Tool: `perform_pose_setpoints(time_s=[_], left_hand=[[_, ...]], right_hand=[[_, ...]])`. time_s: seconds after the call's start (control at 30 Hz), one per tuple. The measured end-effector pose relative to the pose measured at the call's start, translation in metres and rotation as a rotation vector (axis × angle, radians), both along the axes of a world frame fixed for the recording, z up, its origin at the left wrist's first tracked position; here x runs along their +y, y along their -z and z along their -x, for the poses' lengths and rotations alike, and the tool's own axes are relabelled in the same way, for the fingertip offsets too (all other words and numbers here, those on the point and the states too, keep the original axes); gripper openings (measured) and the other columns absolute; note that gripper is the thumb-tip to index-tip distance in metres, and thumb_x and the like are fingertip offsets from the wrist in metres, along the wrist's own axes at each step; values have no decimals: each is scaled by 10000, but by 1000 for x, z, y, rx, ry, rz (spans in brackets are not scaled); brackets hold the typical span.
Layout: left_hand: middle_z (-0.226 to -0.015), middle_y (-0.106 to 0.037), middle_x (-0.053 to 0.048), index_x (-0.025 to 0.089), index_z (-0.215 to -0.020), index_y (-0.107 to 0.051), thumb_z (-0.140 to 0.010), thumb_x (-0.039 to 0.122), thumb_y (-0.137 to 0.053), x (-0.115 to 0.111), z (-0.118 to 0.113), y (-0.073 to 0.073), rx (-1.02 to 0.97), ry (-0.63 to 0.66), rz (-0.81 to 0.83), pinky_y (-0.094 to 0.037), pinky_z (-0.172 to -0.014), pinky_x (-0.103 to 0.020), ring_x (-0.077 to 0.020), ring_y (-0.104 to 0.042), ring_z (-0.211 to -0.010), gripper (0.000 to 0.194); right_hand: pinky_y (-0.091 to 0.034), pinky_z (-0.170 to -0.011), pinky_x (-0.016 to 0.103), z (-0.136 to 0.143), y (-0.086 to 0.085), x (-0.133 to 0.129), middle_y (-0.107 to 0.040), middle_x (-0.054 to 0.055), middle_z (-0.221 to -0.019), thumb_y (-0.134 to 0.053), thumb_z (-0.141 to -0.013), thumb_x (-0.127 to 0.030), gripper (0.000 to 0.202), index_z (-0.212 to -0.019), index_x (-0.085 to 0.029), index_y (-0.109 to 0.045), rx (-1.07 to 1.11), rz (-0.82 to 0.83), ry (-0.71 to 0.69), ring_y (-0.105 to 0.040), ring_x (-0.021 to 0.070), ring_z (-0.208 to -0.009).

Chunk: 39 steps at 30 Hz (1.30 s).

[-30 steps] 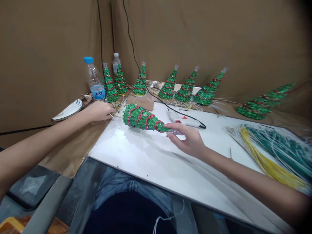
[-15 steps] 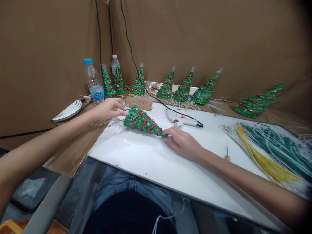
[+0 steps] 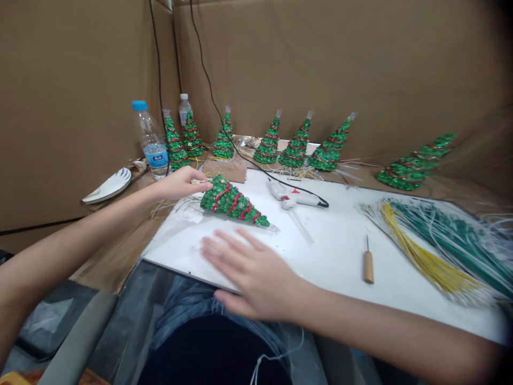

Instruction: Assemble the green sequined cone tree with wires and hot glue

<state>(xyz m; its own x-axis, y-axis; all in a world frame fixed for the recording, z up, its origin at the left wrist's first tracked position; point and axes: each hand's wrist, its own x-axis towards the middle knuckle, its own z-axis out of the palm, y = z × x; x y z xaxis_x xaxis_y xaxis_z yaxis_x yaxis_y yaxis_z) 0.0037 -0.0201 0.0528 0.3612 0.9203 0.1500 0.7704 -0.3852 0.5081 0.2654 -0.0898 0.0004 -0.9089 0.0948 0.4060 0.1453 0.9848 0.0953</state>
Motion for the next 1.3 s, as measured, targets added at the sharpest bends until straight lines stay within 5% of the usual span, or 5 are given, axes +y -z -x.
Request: perform_pose_setpoints(time_s=[0.2,0.43,0.83,1.17,1.3], left_hand=[[-739,-604,-23,129,-755,-638,-842,523,-466,2,4,0,44,27,-8,-397,-661,-246,-144,-512,-697,439],[-685,-556,-4,136,-727,-626,-836,525,-461,0,8,0,52,39,3,-358,-597,-221,-127,-469,-644,436],[-629,-533,8,132,-722,-644,-801,557,-490,-1,2,-6,61,-49,52,-314,-526,-217,-105,-420,-570,458],[-887,-705,-58,139,-912,-687,-798,448,-528,-5,-12,-18,194,-146,-197,-442,-679,-255,-183,-622,-786,366],[-875,-709,-58,136,-895,-691,-797,399,-522,-10,-20,-28,207,-148,-245,-441,-667,-253,-176,-621,-768,327]], right_hand=[[-191,-1174,452,36,25,-21,-317,103,-1521,-369,-927,-537,696,-1439,-67,-335,-166,325,-140,-264,228,-1413],[-180,-1179,467,-30,18,-11,-218,118,-1547,-339,-908,-615,769,-1489,-119,-252,-311,527,76,-193,237,-1438],[-402,-1037,571,-146,24,31,-322,151,-1500,-469,-883,-539,819,-1519,-171,-107,-250,39,377,-350,328,-1362],[-480,-975,494,-80,-10,68,-570,152,-1309,-385,-935,-202,313,-1031,-141,-677,104,-17,456,-538,291,-1206],[-515,-856,449,-56,-18,85,-650,143,-1103,-443,-880,-147,210,-935,-148,-647,213,64,496,-617,270,-1015]])
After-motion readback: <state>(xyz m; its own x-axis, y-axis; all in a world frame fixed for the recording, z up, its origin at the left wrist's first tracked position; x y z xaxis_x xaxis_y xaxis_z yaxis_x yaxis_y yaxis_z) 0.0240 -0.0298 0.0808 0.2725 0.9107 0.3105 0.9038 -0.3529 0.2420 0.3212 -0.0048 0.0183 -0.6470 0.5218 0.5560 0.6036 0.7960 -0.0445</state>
